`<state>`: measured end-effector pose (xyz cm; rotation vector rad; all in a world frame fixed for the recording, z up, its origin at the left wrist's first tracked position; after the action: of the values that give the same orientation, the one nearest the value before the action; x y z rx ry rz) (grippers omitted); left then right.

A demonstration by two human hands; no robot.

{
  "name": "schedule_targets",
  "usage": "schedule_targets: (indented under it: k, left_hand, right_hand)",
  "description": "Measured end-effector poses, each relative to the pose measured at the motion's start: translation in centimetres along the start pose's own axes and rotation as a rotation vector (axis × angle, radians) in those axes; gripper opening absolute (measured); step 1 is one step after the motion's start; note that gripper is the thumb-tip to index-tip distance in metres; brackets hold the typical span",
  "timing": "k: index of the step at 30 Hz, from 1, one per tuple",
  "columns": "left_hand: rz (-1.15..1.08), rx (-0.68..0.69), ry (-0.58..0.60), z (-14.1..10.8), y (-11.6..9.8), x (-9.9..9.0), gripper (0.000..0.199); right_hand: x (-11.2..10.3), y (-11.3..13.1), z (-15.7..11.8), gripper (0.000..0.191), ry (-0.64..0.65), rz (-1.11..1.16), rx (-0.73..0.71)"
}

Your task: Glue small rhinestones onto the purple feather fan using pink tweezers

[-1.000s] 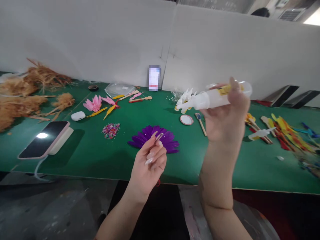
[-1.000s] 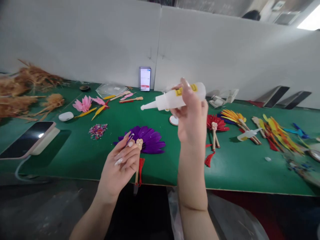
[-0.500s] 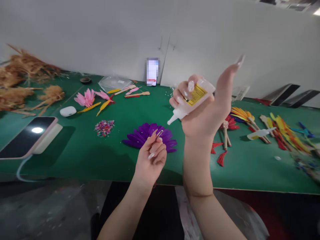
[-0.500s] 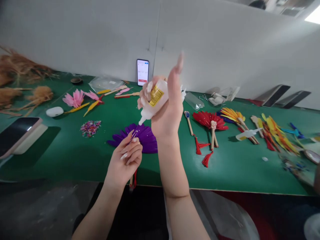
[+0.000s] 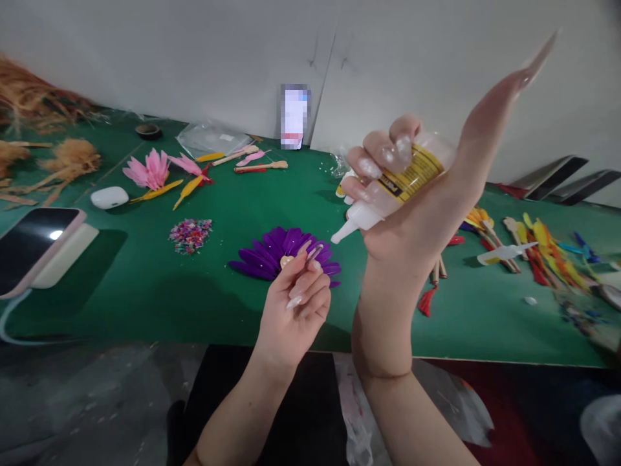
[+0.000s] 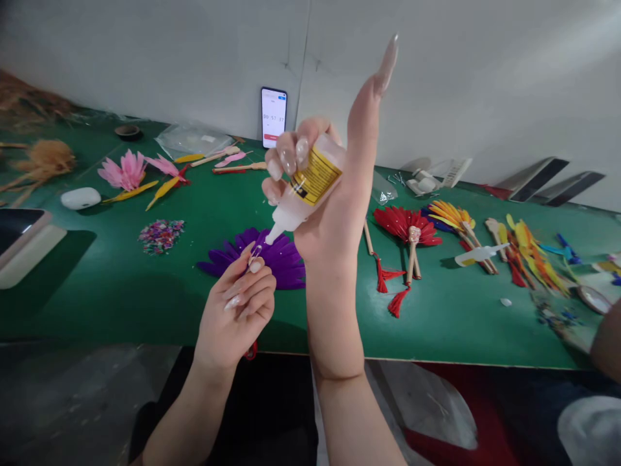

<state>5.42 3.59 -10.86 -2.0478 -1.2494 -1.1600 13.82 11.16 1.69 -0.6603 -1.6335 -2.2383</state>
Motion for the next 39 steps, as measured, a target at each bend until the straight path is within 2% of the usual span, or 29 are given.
schedule_targets:
  k: [4,10,14,17,24,28,39]
  left_hand:
    - [0.012,-0.010,-0.016,0.0,0.0,-0.2,0.063]
    - [0.008,-0.017,-0.022,0.0,0.0,-0.4,0.062]
    - [0.004,-0.023,-0.017,0.1,0.0,-0.5,0.063]
    - [0.000,-0.026,-0.013,0.1,0.0,-0.6,0.062]
    - [-0.004,-0.032,-0.004,-0.1,-0.2,-0.7,0.059]
    - [0.005,-0.034,0.000,-0.1,-0.1,-0.7,0.060]
    - [0.028,-0.040,0.022,-1.2,0.3,-0.6,0.062]
  right_hand:
    - [0.4,0.2,-0.4,0.053,0.023,-0.002,-0.042]
    - [0.3,0.1,-0.4,0.067,-0.107,0.033,-0.052]
    - [0.1,0.4,-0.5,0.055,-0.177,-0.086,-0.168]
    - [0.1,0.3,-0.5,0.051,-0.181,-0.174,-0.174]
    - [0.1,0.1,-0.5,0.043,-0.131,-0.236,-0.136]
    - [0.4,0.1,-0.7,0.047,-0.065,-0.123,-0.093]
    - [1.0,0.9,-1.3,0.066,-0.057,0.003,0.139]
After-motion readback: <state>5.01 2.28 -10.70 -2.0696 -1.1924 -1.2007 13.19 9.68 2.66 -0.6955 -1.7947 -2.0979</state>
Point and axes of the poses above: each hand's wrist, its own z-axis towards the middle knuckle, its own x-axis out of the palm, y = z × x, the point moved 7 cm from there along z, towards the middle knuckle, and after that the axes turned 11 degrees about -y, right-handed, at the moved point
